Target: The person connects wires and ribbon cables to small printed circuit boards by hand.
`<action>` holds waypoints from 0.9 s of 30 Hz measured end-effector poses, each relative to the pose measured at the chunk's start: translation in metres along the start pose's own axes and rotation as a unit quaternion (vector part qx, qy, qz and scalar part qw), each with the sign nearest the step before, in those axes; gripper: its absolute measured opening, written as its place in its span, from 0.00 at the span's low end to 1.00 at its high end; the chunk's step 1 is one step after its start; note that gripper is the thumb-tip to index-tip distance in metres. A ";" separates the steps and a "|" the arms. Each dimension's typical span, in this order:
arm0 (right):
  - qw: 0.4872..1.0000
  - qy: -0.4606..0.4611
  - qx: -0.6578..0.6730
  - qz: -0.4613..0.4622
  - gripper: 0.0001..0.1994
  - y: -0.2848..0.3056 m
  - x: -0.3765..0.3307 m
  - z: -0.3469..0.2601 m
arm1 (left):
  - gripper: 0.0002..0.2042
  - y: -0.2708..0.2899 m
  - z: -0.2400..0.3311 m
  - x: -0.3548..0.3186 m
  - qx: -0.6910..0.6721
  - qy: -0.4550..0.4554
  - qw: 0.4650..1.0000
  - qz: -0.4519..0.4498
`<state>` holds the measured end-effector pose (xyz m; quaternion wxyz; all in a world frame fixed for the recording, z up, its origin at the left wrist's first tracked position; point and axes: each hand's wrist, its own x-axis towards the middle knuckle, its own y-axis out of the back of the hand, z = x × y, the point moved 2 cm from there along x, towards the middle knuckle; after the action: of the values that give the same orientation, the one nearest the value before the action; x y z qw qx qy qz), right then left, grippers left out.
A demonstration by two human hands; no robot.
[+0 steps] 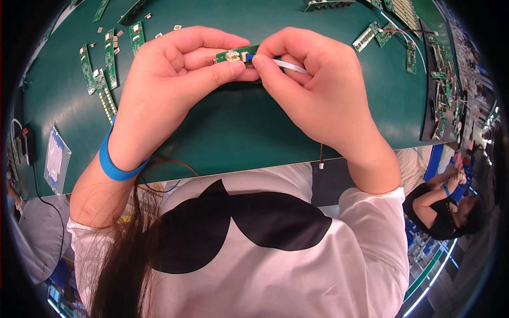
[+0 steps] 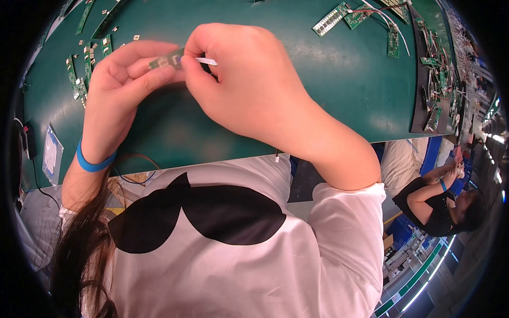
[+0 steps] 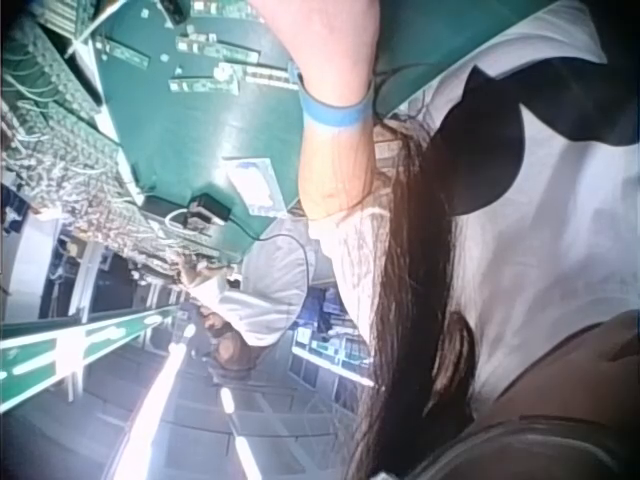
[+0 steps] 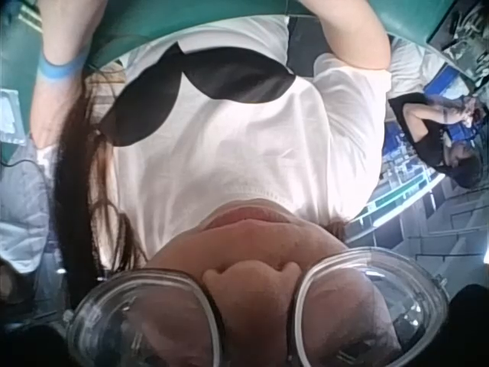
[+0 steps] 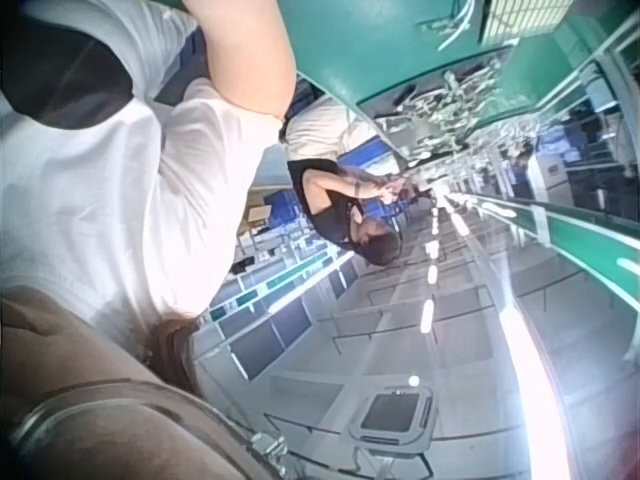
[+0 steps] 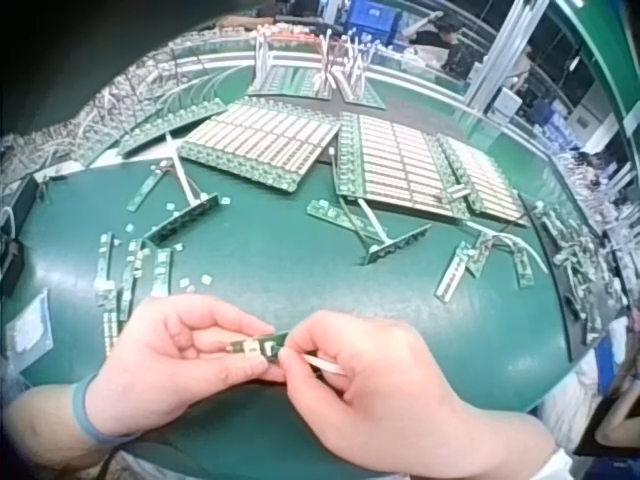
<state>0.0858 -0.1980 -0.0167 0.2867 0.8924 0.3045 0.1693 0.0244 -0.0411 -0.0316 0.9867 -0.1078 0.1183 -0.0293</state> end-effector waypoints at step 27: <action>0.992 0.101 -0.078 0.023 0.03 -0.007 -0.007 -0.008 | 0.10 0.003 0.004 -0.003 0.038 -0.026 0.999 0.024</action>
<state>0.0737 -0.1946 -0.0156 0.3192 0.8524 0.2968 0.2887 0.0224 -0.0371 -0.0280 0.9932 -0.0681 0.0942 -0.0077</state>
